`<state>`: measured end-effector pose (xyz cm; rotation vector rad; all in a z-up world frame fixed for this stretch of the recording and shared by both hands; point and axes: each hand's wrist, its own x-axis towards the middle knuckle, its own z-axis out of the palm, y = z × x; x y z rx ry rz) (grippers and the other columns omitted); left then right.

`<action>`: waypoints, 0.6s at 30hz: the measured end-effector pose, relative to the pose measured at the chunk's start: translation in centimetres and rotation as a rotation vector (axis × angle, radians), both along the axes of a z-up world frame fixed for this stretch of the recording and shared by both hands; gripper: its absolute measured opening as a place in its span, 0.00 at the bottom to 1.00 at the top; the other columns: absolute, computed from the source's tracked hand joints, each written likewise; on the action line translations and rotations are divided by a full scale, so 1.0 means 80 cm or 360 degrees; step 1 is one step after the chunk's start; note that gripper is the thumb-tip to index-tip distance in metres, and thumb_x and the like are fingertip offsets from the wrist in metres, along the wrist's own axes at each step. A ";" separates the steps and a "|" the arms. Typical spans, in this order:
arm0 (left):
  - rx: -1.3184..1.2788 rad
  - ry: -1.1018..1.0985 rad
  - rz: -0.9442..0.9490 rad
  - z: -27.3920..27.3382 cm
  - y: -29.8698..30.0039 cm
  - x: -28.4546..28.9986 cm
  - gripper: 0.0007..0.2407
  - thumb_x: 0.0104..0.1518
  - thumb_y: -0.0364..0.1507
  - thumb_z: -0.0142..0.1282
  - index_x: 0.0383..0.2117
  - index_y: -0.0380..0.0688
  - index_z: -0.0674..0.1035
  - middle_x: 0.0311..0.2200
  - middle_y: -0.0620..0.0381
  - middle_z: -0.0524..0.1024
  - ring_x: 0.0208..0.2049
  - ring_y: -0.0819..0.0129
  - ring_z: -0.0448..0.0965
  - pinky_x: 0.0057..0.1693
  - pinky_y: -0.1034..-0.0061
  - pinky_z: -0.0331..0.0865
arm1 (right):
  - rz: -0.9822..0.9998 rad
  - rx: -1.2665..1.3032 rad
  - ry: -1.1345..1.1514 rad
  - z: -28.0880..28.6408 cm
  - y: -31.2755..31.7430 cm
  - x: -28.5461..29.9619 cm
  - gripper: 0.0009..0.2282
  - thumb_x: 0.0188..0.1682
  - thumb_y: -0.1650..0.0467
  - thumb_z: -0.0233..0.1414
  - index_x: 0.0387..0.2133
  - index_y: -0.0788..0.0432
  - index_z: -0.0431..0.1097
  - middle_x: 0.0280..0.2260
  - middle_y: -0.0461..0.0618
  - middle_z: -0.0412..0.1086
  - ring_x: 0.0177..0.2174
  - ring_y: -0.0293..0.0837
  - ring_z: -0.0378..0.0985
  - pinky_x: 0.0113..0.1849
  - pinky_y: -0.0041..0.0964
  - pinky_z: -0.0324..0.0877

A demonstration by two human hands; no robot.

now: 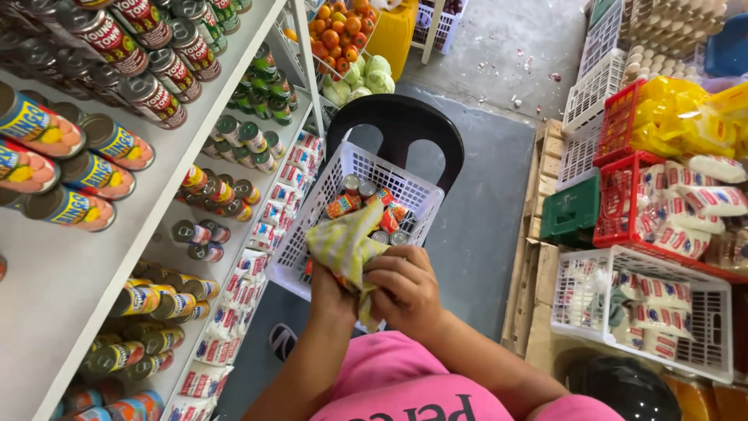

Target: The recorder wipes canned food items with a cloth and stacks them neatly on the shelves.

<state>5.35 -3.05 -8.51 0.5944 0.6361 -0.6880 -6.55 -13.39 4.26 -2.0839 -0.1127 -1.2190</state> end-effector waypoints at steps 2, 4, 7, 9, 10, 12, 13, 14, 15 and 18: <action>0.0050 -0.0003 0.0003 0.004 0.006 0.000 0.20 0.54 0.48 0.60 0.46 0.51 0.81 0.43 0.55 0.82 0.44 0.59 0.83 0.52 0.63 0.77 | 0.0051 0.0021 -0.0001 -0.004 0.013 -0.007 0.04 0.43 0.74 0.57 0.28 0.56 0.78 0.31 0.51 0.77 0.32 0.55 0.76 0.37 0.46 0.73; 0.0088 -0.0009 0.0017 0.025 0.008 -0.006 0.21 0.52 0.48 0.62 0.45 0.51 0.81 0.43 0.53 0.82 0.44 0.58 0.84 0.54 0.62 0.77 | 0.0111 0.0031 -0.0005 -0.008 0.025 -0.012 0.03 0.43 0.74 0.57 0.28 0.59 0.78 0.30 0.54 0.76 0.31 0.58 0.76 0.36 0.49 0.74; 0.0226 -0.0144 -0.0095 0.073 0.009 -0.023 0.18 0.49 0.47 0.66 0.41 0.54 0.81 0.40 0.55 0.82 0.40 0.63 0.84 0.51 0.65 0.78 | 0.0316 0.0126 -0.0073 -0.004 0.036 -0.014 0.00 0.43 0.74 0.59 0.25 0.59 0.77 0.26 0.54 0.75 0.27 0.57 0.77 0.33 0.49 0.76; 0.0250 -0.0208 0.0080 0.099 0.004 -0.032 0.20 0.47 0.43 0.68 0.43 0.50 0.81 0.41 0.49 0.81 0.41 0.56 0.82 0.51 0.62 0.77 | 0.0204 0.0222 -0.0122 0.015 0.031 -0.011 0.03 0.42 0.78 0.57 0.26 0.61 0.78 0.27 0.55 0.75 0.27 0.57 0.78 0.33 0.48 0.77; 0.0246 -0.0213 0.0081 0.092 0.010 -0.032 0.20 0.47 0.43 0.68 0.43 0.50 0.81 0.41 0.49 0.81 0.41 0.56 0.82 0.51 0.62 0.77 | 0.0205 0.0217 -0.0126 0.016 0.032 -0.012 0.03 0.42 0.78 0.57 0.26 0.61 0.78 0.27 0.55 0.75 0.27 0.57 0.78 0.33 0.48 0.77; 0.0090 -0.0144 -0.0022 0.079 0.021 -0.032 0.22 0.49 0.45 0.66 0.46 0.47 0.80 0.42 0.49 0.80 0.43 0.55 0.82 0.53 0.58 0.77 | 0.0164 0.0107 -0.0185 0.019 0.032 -0.013 0.04 0.42 0.79 0.54 0.27 0.63 0.77 0.29 0.58 0.76 0.28 0.59 0.79 0.35 0.49 0.77; 0.0086 -0.0151 -0.0022 0.079 0.026 -0.024 0.22 0.49 0.45 0.66 0.46 0.47 0.80 0.42 0.49 0.80 0.43 0.55 0.82 0.53 0.58 0.77 | 0.0164 0.0102 -0.0192 0.015 0.036 -0.014 0.04 0.42 0.79 0.54 0.27 0.63 0.77 0.29 0.58 0.76 0.28 0.59 0.79 0.35 0.49 0.77; 0.0069 -0.0173 0.0009 0.077 0.032 -0.018 0.23 0.49 0.46 0.65 0.47 0.46 0.79 0.43 0.48 0.80 0.44 0.53 0.82 0.53 0.57 0.77 | 0.0189 0.0038 -0.0164 0.009 0.040 -0.015 0.04 0.42 0.79 0.55 0.27 0.63 0.77 0.28 0.58 0.75 0.27 0.60 0.78 0.34 0.50 0.77; 0.0052 -0.0195 0.0039 0.074 0.037 -0.012 0.25 0.48 0.47 0.64 0.48 0.45 0.79 0.44 0.47 0.80 0.44 0.51 0.82 0.53 0.56 0.77 | 0.0214 -0.0026 -0.0137 0.004 0.044 -0.017 0.03 0.41 0.78 0.55 0.27 0.64 0.76 0.27 0.59 0.73 0.26 0.62 0.77 0.33 0.52 0.77; 0.0101 -0.0278 0.0001 0.093 0.042 -0.028 0.23 0.49 0.46 0.65 0.46 0.46 0.81 0.43 0.49 0.81 0.43 0.53 0.83 0.53 0.55 0.77 | 0.0328 0.0055 -0.0120 0.010 0.065 -0.023 0.04 0.40 0.80 0.56 0.24 0.62 0.76 0.25 0.56 0.73 0.24 0.59 0.78 0.31 0.49 0.78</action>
